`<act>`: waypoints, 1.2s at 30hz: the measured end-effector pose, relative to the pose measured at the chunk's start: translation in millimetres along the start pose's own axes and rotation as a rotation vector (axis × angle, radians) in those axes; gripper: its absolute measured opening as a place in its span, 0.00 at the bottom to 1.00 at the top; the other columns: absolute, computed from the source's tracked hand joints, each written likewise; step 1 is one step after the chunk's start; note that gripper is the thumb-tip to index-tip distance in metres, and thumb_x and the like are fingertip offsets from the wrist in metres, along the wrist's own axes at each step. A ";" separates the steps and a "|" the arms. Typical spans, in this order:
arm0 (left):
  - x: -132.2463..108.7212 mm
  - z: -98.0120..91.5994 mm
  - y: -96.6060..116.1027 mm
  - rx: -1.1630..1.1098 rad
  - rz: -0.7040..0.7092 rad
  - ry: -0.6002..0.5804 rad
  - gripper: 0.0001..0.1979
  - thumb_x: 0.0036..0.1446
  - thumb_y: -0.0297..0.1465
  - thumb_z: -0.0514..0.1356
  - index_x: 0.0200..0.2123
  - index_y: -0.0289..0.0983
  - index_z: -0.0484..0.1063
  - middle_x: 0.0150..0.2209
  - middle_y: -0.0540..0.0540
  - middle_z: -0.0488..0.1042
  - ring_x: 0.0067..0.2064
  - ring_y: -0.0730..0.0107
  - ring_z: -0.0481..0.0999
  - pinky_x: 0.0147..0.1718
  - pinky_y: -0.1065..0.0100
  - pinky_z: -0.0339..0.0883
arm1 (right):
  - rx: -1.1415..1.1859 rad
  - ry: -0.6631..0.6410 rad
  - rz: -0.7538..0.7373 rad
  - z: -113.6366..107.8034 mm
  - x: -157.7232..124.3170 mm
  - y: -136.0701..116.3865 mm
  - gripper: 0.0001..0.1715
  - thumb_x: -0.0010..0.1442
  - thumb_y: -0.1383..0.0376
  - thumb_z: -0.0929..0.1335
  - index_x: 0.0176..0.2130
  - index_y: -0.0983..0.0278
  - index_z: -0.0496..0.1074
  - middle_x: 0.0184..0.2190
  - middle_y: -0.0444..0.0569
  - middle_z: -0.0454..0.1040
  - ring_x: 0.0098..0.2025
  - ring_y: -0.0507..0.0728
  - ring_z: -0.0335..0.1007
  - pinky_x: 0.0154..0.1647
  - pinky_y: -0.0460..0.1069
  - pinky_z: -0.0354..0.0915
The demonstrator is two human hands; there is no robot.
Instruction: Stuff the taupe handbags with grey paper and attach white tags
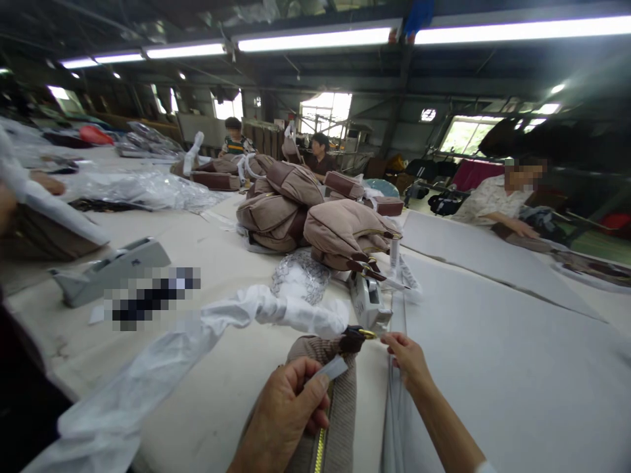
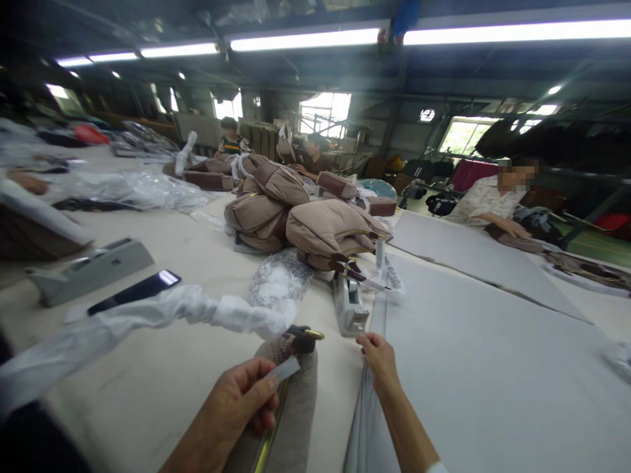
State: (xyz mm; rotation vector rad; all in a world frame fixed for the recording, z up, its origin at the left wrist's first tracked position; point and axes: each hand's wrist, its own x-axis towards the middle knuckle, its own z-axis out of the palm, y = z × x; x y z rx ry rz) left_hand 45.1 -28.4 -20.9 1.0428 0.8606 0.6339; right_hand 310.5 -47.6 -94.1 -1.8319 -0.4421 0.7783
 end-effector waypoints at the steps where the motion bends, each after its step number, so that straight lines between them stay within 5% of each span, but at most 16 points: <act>1: 0.2 0.2 -0.9 0.008 0.004 0.003 0.16 0.48 0.41 0.63 0.27 0.34 0.67 0.20 0.54 0.69 0.17 0.80 0.68 0.17 0.79 0.58 | 0.028 -0.033 -0.045 -4.1 -13.7 -3.4 0.17 0.51 0.54 0.71 0.28 0.66 0.68 0.24 0.42 0.66 0.22 0.48 0.54 0.21 0.44 0.49; 5: -3.0 3.5 0.3 0.046 0.036 0.015 0.12 0.52 0.38 0.59 0.28 0.34 0.67 0.21 0.53 0.69 0.19 0.80 0.67 0.18 0.79 0.59 | 0.080 -0.381 -0.187 -13.5 -86.6 -31.3 0.23 0.50 0.48 0.70 0.28 0.65 0.70 0.23 0.43 0.66 0.22 0.47 0.49 0.22 0.45 0.48; 9: -9.9 7.1 5.5 0.142 0.073 0.013 0.10 0.54 0.37 0.57 0.29 0.34 0.67 0.21 0.53 0.68 0.20 0.78 0.67 0.21 0.76 0.61 | 0.012 -0.649 -0.273 6.6 -140.3 -60.3 0.22 0.52 0.50 0.70 0.24 0.66 0.70 0.17 0.42 0.62 0.21 0.47 0.47 0.22 0.44 0.46; 14: -14.1 7.6 6.8 0.162 0.108 0.005 0.11 0.55 0.36 0.57 0.28 0.34 0.67 0.21 0.53 0.67 0.22 0.77 0.65 0.22 0.76 0.60 | 0.007 -0.670 -0.284 31.0 -146.7 -69.8 0.25 0.50 0.48 0.71 0.21 0.67 0.69 0.17 0.42 0.61 0.21 0.47 0.47 0.22 0.44 0.47; 26: -13.4 6.6 5.1 0.189 0.115 0.010 0.09 0.55 0.34 0.55 0.31 0.33 0.68 0.24 0.51 0.69 0.24 0.77 0.68 0.23 0.75 0.62 | -0.040 -0.514 -0.220 41.3 -139.3 -55.9 0.28 0.48 0.47 0.72 0.19 0.67 0.66 0.15 0.42 0.62 0.19 0.47 0.50 0.20 0.44 0.48; 33: -14.4 10.1 5.7 -0.131 -0.043 -0.068 0.14 0.50 0.39 0.61 0.28 0.33 0.65 0.21 0.52 0.70 0.19 0.79 0.68 0.18 0.78 0.60 | -0.023 -0.671 -0.242 29.8 -138.8 -50.9 0.20 0.52 0.52 0.71 0.26 0.67 0.72 0.21 0.44 0.68 0.23 0.48 0.55 0.24 0.43 0.54; 36: -16.9 11.6 1.9 -0.315 -0.170 -0.109 0.16 0.47 0.40 0.64 0.28 0.34 0.64 0.21 0.51 0.71 0.18 0.78 0.69 0.16 0.78 0.60 | -0.035 -0.626 -0.287 29.4 -142.0 -50.2 0.19 0.53 0.52 0.71 0.26 0.67 0.73 0.21 0.44 0.67 0.24 0.49 0.56 0.25 0.44 0.55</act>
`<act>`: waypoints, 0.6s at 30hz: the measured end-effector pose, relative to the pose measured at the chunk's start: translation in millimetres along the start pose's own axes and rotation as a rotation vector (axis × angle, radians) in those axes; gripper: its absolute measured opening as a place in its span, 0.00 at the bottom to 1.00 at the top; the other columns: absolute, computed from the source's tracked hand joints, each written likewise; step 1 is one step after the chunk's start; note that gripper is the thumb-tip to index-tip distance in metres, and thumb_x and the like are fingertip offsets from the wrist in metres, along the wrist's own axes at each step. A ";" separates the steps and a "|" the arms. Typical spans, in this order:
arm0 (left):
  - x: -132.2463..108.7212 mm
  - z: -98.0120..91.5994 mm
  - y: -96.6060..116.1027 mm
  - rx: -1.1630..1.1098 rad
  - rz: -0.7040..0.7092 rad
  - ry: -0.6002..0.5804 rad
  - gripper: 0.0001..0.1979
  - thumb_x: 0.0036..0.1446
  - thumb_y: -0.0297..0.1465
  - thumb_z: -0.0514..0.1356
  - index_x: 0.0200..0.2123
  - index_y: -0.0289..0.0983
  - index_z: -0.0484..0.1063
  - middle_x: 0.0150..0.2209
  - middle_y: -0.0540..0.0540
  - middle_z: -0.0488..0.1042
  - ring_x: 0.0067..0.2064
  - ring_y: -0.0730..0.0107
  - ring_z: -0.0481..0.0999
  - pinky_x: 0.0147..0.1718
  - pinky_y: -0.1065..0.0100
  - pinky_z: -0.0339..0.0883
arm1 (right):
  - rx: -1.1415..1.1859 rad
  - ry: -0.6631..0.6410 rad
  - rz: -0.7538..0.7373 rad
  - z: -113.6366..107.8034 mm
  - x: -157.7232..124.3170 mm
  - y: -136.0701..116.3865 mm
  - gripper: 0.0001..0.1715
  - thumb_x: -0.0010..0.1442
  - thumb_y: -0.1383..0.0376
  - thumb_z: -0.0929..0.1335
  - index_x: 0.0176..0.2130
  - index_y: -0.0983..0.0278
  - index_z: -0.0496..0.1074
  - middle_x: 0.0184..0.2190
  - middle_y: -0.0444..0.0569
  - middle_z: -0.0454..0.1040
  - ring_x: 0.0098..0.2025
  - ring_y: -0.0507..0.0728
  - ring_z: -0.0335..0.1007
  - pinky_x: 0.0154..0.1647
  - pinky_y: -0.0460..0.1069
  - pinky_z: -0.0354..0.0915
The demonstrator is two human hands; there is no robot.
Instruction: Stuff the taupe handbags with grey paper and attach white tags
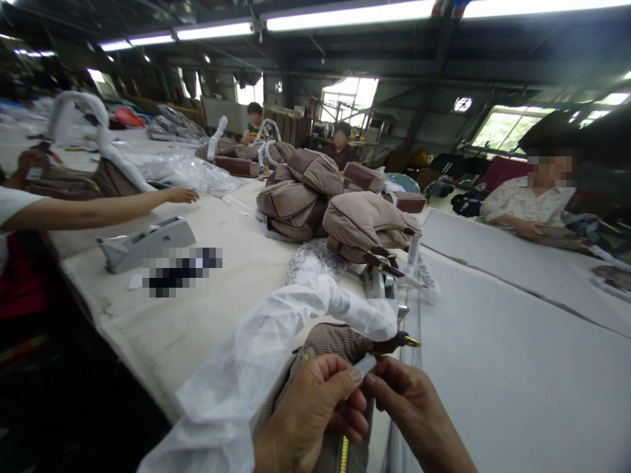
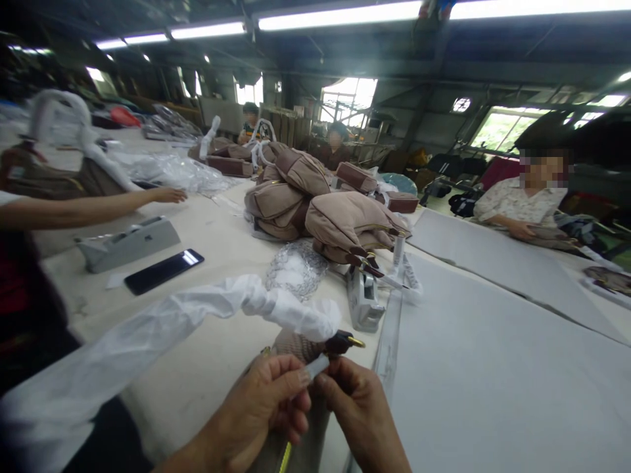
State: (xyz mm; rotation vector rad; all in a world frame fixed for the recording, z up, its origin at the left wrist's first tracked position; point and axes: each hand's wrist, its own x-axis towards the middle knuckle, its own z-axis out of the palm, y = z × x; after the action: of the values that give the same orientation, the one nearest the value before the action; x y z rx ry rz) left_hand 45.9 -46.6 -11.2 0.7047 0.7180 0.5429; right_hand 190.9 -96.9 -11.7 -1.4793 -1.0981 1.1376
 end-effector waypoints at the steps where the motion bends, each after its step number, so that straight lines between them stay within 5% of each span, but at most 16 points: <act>1: -0.6 -0.2 -1.5 -0.045 -0.031 -0.006 0.17 0.46 0.40 0.65 0.28 0.34 0.64 0.21 0.51 0.72 0.18 0.77 0.70 0.15 0.77 0.61 | -0.009 0.037 -0.015 1.5 -0.6 1.2 0.19 0.53 0.52 0.70 0.26 0.67 0.73 0.21 0.43 0.67 0.24 0.49 0.57 0.26 0.44 0.56; 11: -4.9 0.2 -5.4 -0.119 -0.072 0.009 0.19 0.42 0.41 0.66 0.27 0.34 0.65 0.20 0.51 0.72 0.17 0.77 0.70 0.13 0.77 0.64 | -0.017 0.324 -0.008 23.4 -4.0 8.3 0.20 0.48 0.53 0.72 0.21 0.66 0.70 0.16 0.41 0.63 0.20 0.48 0.53 0.19 0.43 0.52; 18: -5.2 9.4 -10.6 -0.021 -0.022 0.036 0.23 0.40 0.48 0.65 0.24 0.34 0.63 0.18 0.50 0.71 0.15 0.78 0.69 0.13 0.77 0.64 | 0.337 0.164 0.263 27.4 -5.1 -0.2 0.26 0.44 0.49 0.74 0.34 0.68 0.75 0.11 0.39 0.62 0.11 0.43 0.45 0.11 0.39 0.41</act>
State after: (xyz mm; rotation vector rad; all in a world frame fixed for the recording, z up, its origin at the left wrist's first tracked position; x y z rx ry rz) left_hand 51.8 -60.5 -11.8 0.6686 0.7522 0.5434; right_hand 163.1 -97.7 -14.3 -1.4433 -0.5772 1.2844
